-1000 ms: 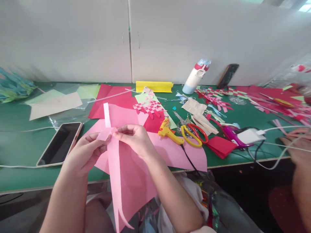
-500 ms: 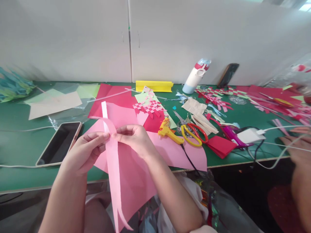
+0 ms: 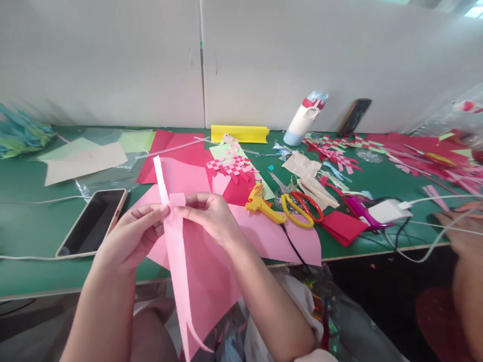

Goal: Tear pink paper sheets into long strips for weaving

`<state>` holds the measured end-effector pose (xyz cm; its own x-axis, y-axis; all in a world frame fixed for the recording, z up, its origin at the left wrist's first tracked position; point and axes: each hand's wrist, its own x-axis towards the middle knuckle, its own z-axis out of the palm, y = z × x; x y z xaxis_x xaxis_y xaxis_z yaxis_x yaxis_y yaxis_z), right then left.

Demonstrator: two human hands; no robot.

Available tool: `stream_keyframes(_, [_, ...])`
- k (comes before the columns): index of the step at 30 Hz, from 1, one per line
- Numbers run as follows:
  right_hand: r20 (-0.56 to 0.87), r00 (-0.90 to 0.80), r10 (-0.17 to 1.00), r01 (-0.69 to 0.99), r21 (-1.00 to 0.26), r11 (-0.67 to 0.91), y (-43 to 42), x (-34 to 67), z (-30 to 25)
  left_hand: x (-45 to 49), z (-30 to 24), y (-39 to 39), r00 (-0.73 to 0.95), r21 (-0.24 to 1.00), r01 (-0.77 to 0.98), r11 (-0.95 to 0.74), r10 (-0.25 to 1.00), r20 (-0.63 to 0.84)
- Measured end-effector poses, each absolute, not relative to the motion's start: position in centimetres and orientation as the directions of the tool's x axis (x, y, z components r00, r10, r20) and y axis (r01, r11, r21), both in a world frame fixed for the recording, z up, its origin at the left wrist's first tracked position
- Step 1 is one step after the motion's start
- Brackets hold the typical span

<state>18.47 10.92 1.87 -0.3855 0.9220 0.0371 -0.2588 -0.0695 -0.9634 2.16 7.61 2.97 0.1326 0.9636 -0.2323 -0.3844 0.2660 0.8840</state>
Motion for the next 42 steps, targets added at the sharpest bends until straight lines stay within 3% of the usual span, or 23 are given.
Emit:
stream_keyframes(9, [-0.033, -0.34, 0.94, -0.301, -0.943, -0.142, 11.2, 18.25, 1.08, 2.14, 3.45, 7.5, 0.068, 0.913, -0.277, 0.301, 0.954, -0.294])
stream_keyframes(14, [-0.091, -0.363, 0.927, -0.272, -0.942, -0.199, 11.19, 18.45, 0.94, 2.21, 3.45, 7.47, 0.036, 0.913, -0.31, 0.265, 0.963, -0.267])
stream_keyframes(32, [-0.042, -0.344, 0.938, -0.383, -0.906, -0.181, 10.73, 17.91, 1.6, 2.33, 3.08, 7.49, 0.055, 0.91, -0.368, 0.19, 0.982, -0.182])
stream_keyframes(42, [-0.042, -0.311, 0.95, -0.367, -0.916, -0.161, 10.83, 18.0, 1.27, 2.15, 3.43, 7.39, 0.067, 0.937, -0.251, 0.242, 0.97, -0.233])
